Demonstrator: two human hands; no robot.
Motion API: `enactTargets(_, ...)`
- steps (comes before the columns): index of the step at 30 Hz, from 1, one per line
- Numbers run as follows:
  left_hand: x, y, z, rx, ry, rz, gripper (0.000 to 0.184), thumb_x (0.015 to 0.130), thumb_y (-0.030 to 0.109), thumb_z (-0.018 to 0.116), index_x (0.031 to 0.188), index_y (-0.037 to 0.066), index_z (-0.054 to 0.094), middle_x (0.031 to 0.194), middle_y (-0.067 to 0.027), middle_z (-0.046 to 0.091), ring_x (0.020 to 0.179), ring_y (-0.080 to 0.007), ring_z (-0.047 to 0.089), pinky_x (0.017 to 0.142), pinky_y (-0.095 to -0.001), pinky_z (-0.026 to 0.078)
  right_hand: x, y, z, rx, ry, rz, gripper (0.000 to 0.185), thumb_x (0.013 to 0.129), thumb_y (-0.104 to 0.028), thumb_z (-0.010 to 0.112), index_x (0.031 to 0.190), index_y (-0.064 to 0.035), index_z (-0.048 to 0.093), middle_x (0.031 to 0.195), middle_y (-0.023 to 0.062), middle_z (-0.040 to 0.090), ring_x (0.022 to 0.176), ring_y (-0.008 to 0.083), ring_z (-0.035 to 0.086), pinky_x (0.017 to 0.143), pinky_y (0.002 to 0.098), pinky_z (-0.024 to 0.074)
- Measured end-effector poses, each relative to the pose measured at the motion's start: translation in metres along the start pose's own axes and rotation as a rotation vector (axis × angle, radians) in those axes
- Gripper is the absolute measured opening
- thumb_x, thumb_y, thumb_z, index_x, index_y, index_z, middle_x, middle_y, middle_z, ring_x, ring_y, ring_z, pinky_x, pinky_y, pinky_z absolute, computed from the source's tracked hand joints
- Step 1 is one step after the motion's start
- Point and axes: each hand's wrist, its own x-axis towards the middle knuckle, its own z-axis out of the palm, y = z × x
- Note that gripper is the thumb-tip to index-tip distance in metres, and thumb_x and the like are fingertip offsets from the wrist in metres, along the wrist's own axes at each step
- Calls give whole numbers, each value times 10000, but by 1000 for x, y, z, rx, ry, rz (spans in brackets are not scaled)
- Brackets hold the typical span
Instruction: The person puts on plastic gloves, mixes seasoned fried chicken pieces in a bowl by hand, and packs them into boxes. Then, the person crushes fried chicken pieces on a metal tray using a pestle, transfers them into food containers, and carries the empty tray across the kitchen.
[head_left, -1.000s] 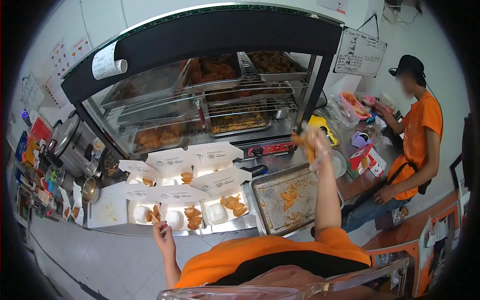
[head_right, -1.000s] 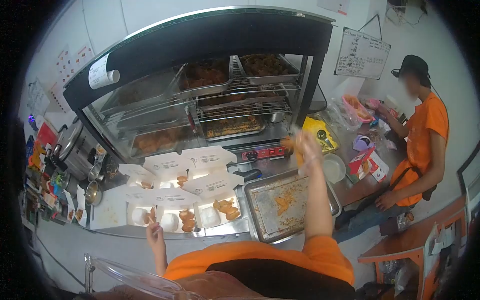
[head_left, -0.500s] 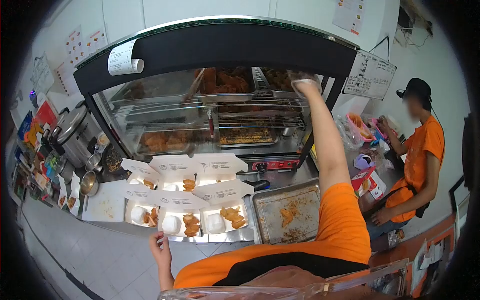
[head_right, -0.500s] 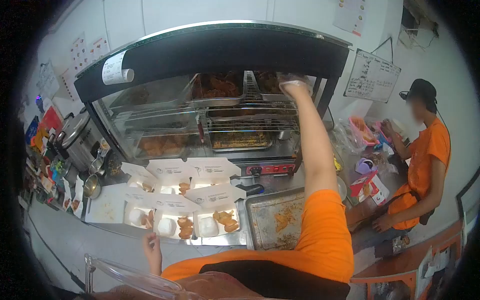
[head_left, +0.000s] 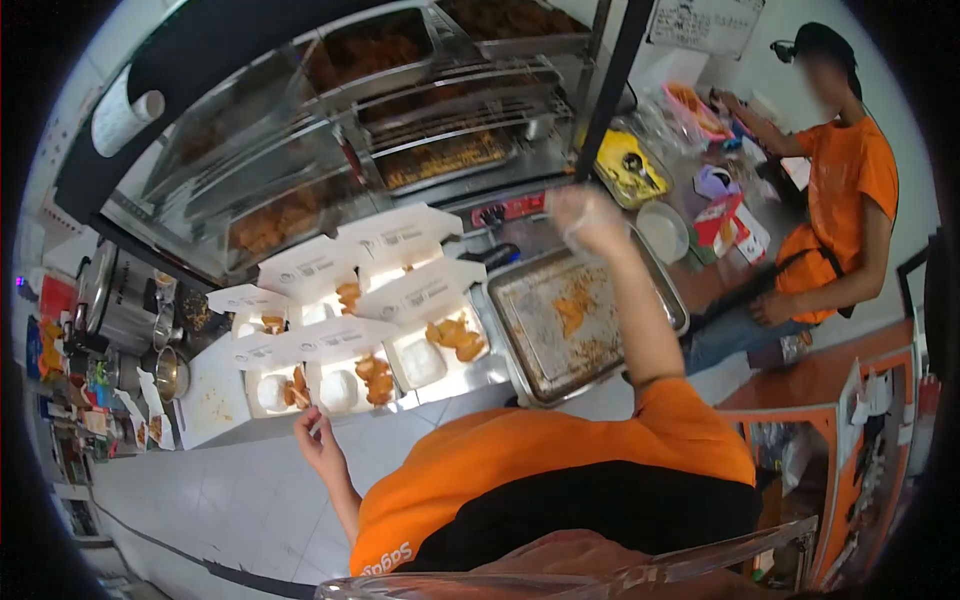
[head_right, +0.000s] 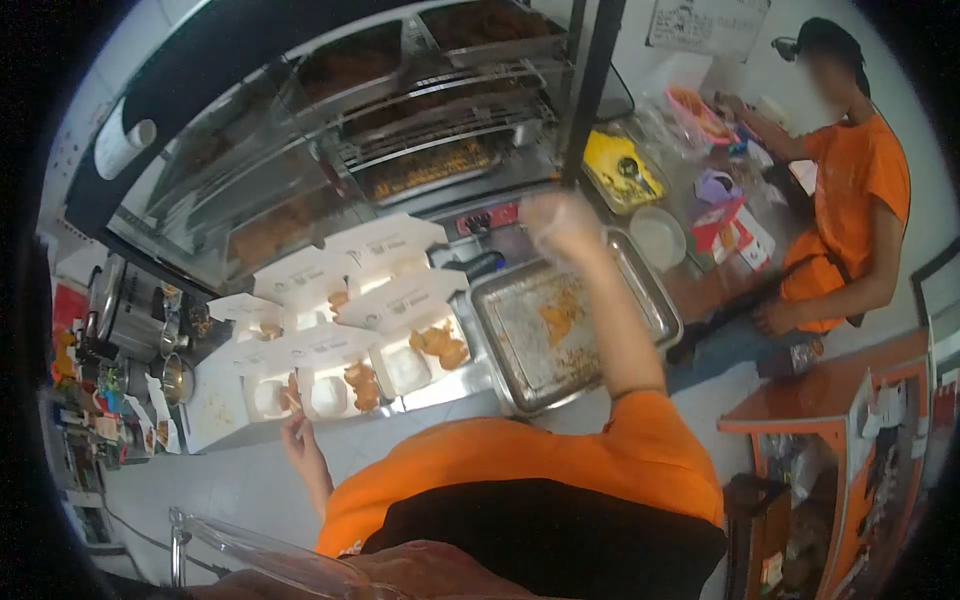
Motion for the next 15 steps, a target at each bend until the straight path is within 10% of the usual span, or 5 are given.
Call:
enactTargets(4,11,16,14,-10,-56,46,205,858,42,566,1062,34,548,1068,-57,568,974,-154,534,816,-300,441,-114,89,91,-585,-508,242,484,760,-414,621,1145,-123,595,1108,164,622,1050,329,579,900,401,456)
enactTargets(10,20,22,39,-83,-156,161,216,841,7,565,1053,44,546,1074,-53,554,975,-153,532,812,-301,442,-139,115,103,-378,-159,314,418,736,-292,668,1050,-21,615,1057,188,639,956,361,610,875,383,476)
enactTargets(15,13,24,38,-59,-116,79,219,817,4,588,1025,64,551,1057,-25,561,978,-154,541,795,-289,437,-56,32,18,810,-128,490,445,726,-265,744,1072,-29,593,910,117,669,689,160,618,534,286,484)
